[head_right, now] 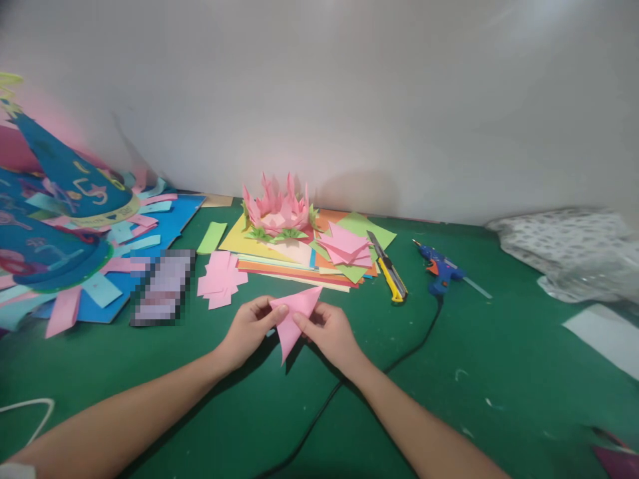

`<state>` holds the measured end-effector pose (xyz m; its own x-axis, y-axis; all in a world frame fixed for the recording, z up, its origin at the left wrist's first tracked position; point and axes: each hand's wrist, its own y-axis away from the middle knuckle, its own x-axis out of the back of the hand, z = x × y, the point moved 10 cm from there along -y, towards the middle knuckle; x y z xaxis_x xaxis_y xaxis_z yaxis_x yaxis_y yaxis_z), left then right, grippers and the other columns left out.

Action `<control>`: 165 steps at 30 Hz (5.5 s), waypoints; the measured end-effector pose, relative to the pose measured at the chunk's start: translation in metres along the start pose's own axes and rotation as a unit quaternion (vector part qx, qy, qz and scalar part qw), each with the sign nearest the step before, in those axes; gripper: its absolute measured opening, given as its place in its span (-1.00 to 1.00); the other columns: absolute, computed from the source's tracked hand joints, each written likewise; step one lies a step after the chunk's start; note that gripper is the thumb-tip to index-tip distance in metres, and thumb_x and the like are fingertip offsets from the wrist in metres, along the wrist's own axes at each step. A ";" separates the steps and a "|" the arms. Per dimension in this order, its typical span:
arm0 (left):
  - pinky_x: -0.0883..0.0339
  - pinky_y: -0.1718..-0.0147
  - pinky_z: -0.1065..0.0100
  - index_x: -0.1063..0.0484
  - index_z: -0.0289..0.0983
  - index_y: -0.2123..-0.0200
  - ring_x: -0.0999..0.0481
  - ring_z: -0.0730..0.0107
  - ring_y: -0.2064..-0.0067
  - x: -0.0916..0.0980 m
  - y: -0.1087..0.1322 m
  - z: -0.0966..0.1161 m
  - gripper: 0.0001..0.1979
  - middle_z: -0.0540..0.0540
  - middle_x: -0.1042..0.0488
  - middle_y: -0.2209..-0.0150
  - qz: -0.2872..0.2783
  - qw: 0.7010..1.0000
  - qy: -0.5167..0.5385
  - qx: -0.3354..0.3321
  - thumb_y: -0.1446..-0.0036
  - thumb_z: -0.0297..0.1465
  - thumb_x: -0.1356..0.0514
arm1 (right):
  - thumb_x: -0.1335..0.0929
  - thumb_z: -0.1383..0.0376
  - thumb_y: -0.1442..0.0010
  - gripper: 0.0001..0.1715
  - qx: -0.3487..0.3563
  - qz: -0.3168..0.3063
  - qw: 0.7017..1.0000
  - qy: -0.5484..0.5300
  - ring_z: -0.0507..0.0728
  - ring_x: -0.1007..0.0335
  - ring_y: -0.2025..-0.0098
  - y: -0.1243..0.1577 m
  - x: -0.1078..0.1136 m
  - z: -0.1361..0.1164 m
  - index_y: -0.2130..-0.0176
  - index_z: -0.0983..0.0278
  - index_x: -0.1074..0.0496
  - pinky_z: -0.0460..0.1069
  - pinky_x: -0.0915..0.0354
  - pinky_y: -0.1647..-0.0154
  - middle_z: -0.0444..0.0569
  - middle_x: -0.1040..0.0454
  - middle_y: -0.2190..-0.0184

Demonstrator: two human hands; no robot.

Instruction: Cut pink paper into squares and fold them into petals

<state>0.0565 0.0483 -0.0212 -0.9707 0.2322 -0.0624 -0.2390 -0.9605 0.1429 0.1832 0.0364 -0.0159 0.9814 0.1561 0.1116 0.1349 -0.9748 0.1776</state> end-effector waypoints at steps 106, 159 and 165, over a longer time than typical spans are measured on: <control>-0.25 0.06 0.27 -0.48 -0.18 0.13 -0.34 0.22 -0.02 -0.017 0.006 0.030 -0.62 -0.15 -0.35 0.08 -0.106 0.985 -0.076 -0.116 0.04 -0.58 -0.12 | -0.32 0.05 -0.09 -0.62 0.063 0.075 0.987 0.129 0.04 -0.22 0.52 -0.002 0.022 -0.011 0.50 0.30 -0.43 -0.09 -0.14 0.51 -0.12 -0.37 0.59; -0.23 0.27 0.40 -0.53 -0.28 0.46 -0.36 0.36 0.21 -0.010 0.000 0.015 -0.69 -0.07 -0.40 0.29 -0.097 0.995 -0.022 -0.031 0.26 -0.59 -0.04 | -0.40 0.01 -0.01 -0.60 0.039 -0.076 0.995 0.052 -0.02 -0.19 0.56 -0.005 0.004 -0.003 0.48 0.29 -0.33 -0.11 -0.15 0.54 -0.19 -0.27 0.59; -0.23 0.19 0.33 -0.56 -0.25 0.47 -0.38 0.34 0.23 -0.014 0.003 0.018 -0.74 -0.06 -0.41 0.43 -0.092 0.986 -0.125 -0.057 0.02 -0.53 -0.06 | -0.37 -0.02 -0.04 -0.57 0.043 -0.064 0.996 0.052 -0.02 -0.21 0.59 -0.007 0.006 -0.002 0.53 0.27 -0.29 -0.10 -0.17 0.54 -0.20 -0.29 0.65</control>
<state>0.0685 0.0445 -0.0024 -0.8907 0.4214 0.1703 -0.4212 -0.9061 0.0391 0.1883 0.0443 -0.0145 0.9365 0.2920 0.1944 0.2743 -0.9550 0.1132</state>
